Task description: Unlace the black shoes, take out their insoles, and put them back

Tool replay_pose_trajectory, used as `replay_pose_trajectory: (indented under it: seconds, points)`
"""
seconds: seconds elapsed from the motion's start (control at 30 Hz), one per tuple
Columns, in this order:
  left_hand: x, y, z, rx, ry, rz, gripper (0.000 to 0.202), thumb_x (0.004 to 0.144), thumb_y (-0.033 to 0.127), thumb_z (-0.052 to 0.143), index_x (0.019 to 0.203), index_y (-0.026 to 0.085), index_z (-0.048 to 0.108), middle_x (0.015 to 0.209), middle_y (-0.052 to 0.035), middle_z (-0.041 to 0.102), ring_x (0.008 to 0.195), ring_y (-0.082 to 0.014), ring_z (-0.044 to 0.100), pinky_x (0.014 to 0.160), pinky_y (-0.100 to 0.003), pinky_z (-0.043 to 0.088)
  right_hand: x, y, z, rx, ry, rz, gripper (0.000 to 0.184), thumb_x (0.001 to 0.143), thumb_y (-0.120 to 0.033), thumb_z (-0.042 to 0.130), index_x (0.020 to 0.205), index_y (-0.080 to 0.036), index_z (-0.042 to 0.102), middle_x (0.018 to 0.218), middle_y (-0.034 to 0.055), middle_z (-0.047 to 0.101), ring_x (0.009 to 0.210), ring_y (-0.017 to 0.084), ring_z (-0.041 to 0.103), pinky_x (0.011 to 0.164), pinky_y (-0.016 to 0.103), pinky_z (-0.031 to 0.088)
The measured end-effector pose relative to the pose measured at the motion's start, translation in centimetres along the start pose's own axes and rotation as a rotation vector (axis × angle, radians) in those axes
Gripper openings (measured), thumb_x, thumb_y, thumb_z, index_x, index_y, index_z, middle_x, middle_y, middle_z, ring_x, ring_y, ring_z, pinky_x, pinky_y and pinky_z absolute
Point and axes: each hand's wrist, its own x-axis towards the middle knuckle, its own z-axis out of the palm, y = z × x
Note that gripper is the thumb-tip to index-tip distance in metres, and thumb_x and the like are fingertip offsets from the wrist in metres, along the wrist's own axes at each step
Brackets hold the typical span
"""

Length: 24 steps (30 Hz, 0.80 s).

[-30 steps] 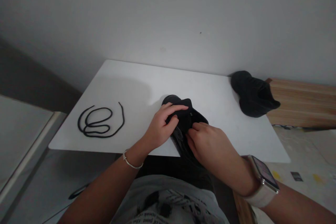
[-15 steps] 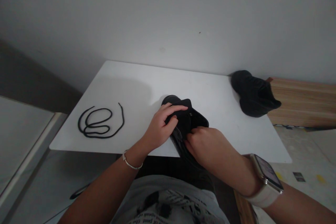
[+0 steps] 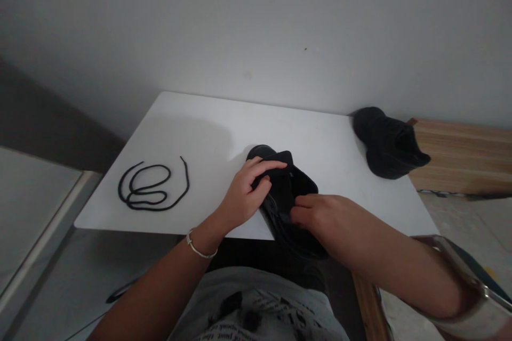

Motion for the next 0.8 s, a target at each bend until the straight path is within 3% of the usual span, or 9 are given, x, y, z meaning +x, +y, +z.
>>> replay_pose_trajectory:
  seconds: [0.17, 0.3, 0.4, 0.57, 0.63, 0.73, 0.8]
  points:
    - [0.0, 0.1, -0.1, -0.012, -0.004, -0.002, 0.039, 0.091, 0.011, 0.045, 0.119, 0.020, 0.071, 0.116, -0.0075, 0.071, 0.112, -0.0234, 0.060, 0.101, -0.043, 0.046, 0.7, -0.2, 1.3, -0.001, -0.120, -0.034, 0.027, 0.082, 0.007, 0.057, 0.088, -0.016, 0.070, 0.084, 0.0029, 0.072, 0.071, 0.018, 0.072, 0.064, 0.027, 0.051]
    - [0.0, 0.2, 0.0, -0.007, -0.004, -0.016, 0.038, 0.091, 0.011, 0.046, 0.118, 0.022, 0.071, 0.117, -0.0067, 0.071, 0.114, -0.0234, 0.059, 0.104, -0.044, 0.045, 1.9, -1.0, 1.6, -0.118, -0.104, -0.002, 0.040, 0.085, 0.009, 0.048, 0.115, -0.010, 0.066, 0.104, 0.0136, 0.072, 0.079, 0.020, 0.074, 0.067, 0.029, 0.058]
    - [0.0, 0.2, 0.0, -0.005, -0.004, -0.024, 0.039, 0.090, 0.010, 0.046, 0.118, 0.022, 0.071, 0.118, -0.0069, 0.070, 0.113, -0.0231, 0.060, 0.104, -0.044, 0.046, 2.7, -1.4, 1.6, -0.220, -0.095, 0.042, 0.045, 0.087, 0.008, 0.043, 0.125, -0.007, 0.062, 0.116, 0.0213, 0.068, 0.086, 0.023, 0.075, 0.069, 0.032, 0.060]
    - [0.1, 0.3, 0.0, 0.008, -0.008, -0.020, 0.040, 0.090, 0.009, 0.046, 0.119, 0.022, 0.071, 0.119, -0.0059, 0.070, 0.117, -0.0232, 0.058, 0.110, -0.046, 0.042, 3.7, -1.5, 2.0, -0.215, -0.071, 0.071, 0.050, 0.089, 0.006, 0.041, 0.135, -0.005, 0.056, 0.123, 0.0257, 0.064, 0.084, 0.025, 0.074, 0.065, 0.035, 0.060]
    - [-0.1, 0.5, 0.0, 0.006, -0.011, -0.016, 0.038, 0.093, 0.009, 0.045, 0.119, 0.023, 0.070, 0.118, -0.0060, 0.070, 0.116, -0.0227, 0.059, 0.108, -0.045, 0.044, 3.5, -1.2, 1.7, -0.200, -0.064, 0.041, 0.046, 0.090, 0.004, 0.045, 0.133, -0.006, 0.058, 0.121, 0.0228, 0.065, 0.084, 0.024, 0.074, 0.069, 0.035, 0.061]
    - [-1.3, 0.9, -0.2, -0.055, 0.004, 0.026, 0.038, 0.098, 0.013, 0.047, 0.131, 0.026, 0.060, 0.124, -0.0060, 0.066, 0.117, -0.0204, 0.060, 0.107, -0.040, 0.046, 2.2, -0.3, 0.7, -0.035, 0.118, -0.043, 0.025, 0.094, -0.005, 0.053, 0.115, -0.012, 0.066, 0.110, 0.0123, 0.068, 0.090, 0.021, 0.070, 0.079, 0.034, 0.059]
    - [-2.6, 1.4, -0.2, -0.101, 0.022, 0.041, 0.049, 0.098, 0.016, 0.052, 0.145, 0.029, 0.044, 0.132, -0.0071, 0.060, 0.124, -0.0203, 0.056, 0.113, -0.040, 0.042, 1.0, 0.5, 0.1, 0.128, 0.427, 0.020, 0.013, 0.098, -0.014, 0.053, 0.104, -0.016, 0.065, 0.102, 0.0080, 0.066, 0.090, 0.019, 0.066, 0.079, 0.032, 0.057]
